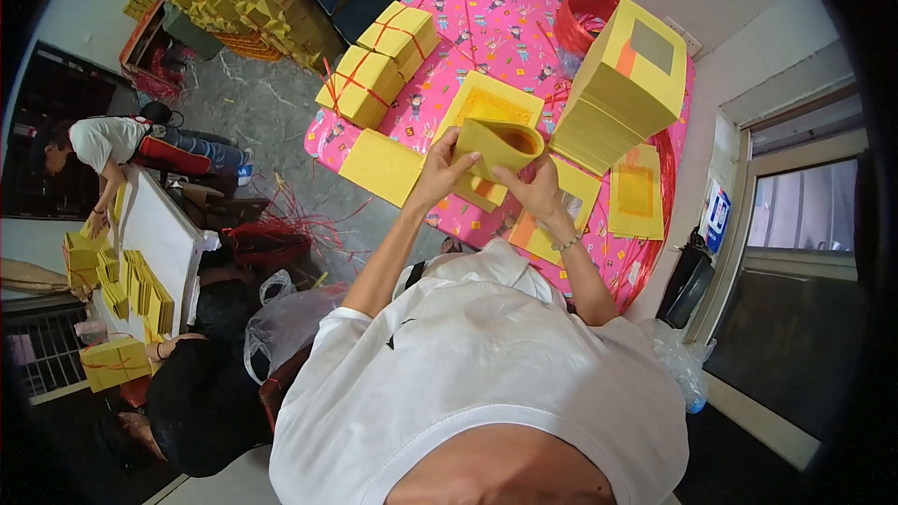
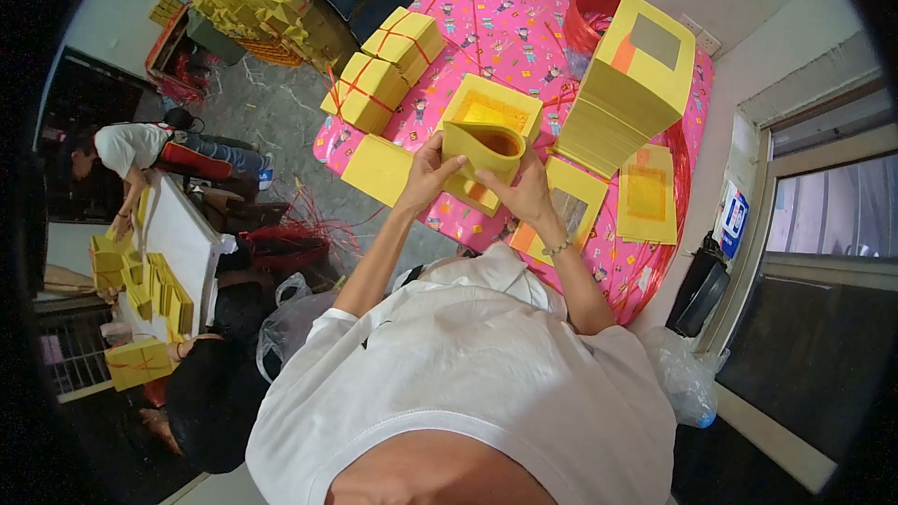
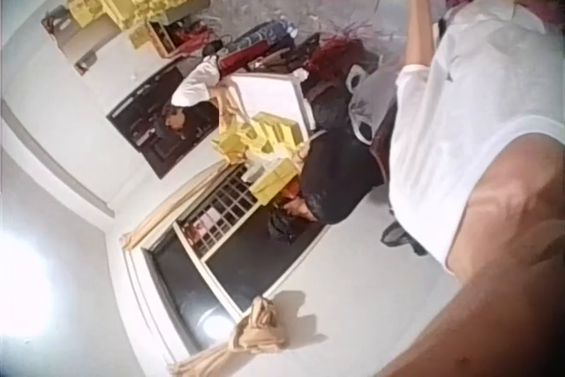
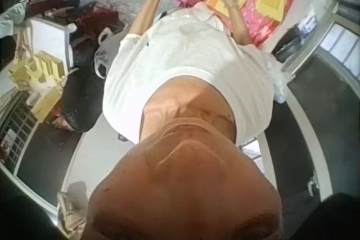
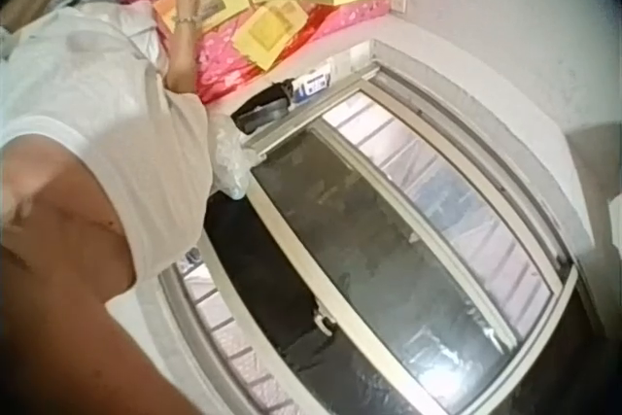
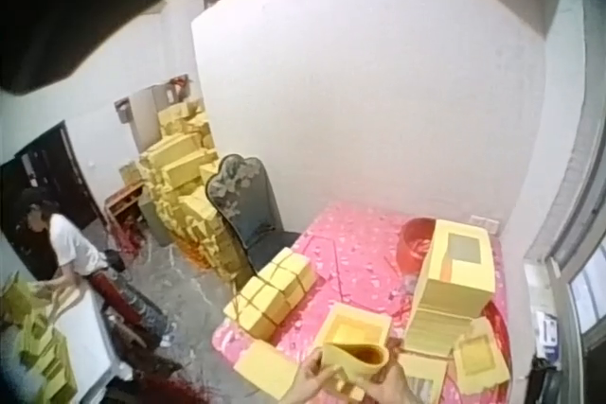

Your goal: Folding and stacking sheets of yellow paper with metallic squares.

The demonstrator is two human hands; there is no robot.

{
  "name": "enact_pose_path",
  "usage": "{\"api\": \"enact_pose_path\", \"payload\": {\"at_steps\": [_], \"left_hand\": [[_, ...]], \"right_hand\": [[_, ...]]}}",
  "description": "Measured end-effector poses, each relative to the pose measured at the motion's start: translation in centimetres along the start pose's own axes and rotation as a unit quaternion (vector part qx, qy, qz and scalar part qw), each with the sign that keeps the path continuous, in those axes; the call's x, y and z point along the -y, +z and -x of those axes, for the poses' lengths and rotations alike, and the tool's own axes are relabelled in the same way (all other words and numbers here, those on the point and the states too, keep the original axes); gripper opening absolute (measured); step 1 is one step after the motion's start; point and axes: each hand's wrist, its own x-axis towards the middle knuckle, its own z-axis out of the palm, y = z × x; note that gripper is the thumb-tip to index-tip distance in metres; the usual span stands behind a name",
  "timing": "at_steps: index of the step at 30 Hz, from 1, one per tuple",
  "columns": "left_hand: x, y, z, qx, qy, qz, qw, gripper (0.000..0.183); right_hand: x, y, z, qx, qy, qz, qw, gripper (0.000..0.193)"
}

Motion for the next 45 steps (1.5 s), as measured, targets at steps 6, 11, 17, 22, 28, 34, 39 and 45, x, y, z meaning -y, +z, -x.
{"api": "enact_pose_path", "payload": {"at_steps": [6, 11, 17, 22, 28, 34, 39, 45], "left_hand": [[1.2, 0.9, -0.5, -0.030, 0.054, -0.012, 0.998, 0.038], [-2.2, 1.3, -0.6, 0.012, 0.010, -0.059, 0.998, 0.044], [-7.0, 2.6, -0.4, 0.007, -0.086, -0.026, 0.996, 0.057], [-8.0, 3.2, -1.1, -0.003, -0.167, 0.031, 0.985, 0.056], [-8.3, 3.3, -1.2, -0.026, -0.194, 0.063, 0.979, 0.037], [-7.5, 2.7, -1.5, -0.004, -0.214, 0.050, 0.975, 0.031], [-8.0, 3.0, -1.7, -0.015, -0.236, 0.038, 0.971, 0.030], [-8.4, 3.2, -1.6, 0.008, -0.196, -0.011, 0.980, 0.035]], "right_hand": [[-1.8, 0.4, -0.2, -0.035, 0.025, 0.115, 0.992, 0.051], [-0.8, -0.4, -0.8, -0.014, 0.092, 0.033, 0.995, 0.049], [1.8, -1.2, -2.0, 0.030, 0.161, -0.104, 0.981, 0.041], [2.6, -1.4, -2.3, 0.023, 0.231, -0.185, 0.955, 0.040], [2.3, -1.4, -2.2, 0.019, 0.241, -0.199, 0.950, 0.041], [2.8, -1.4, -2.0, 0.028, 0.267, -0.203, 0.942, 0.044], [2.5, -1.4, -2.0, 0.027, 0.284, -0.219, 0.933, 0.043], [2.8, -1.4, -1.6, 0.015, 0.226, -0.162, 0.960, 0.043]]}}
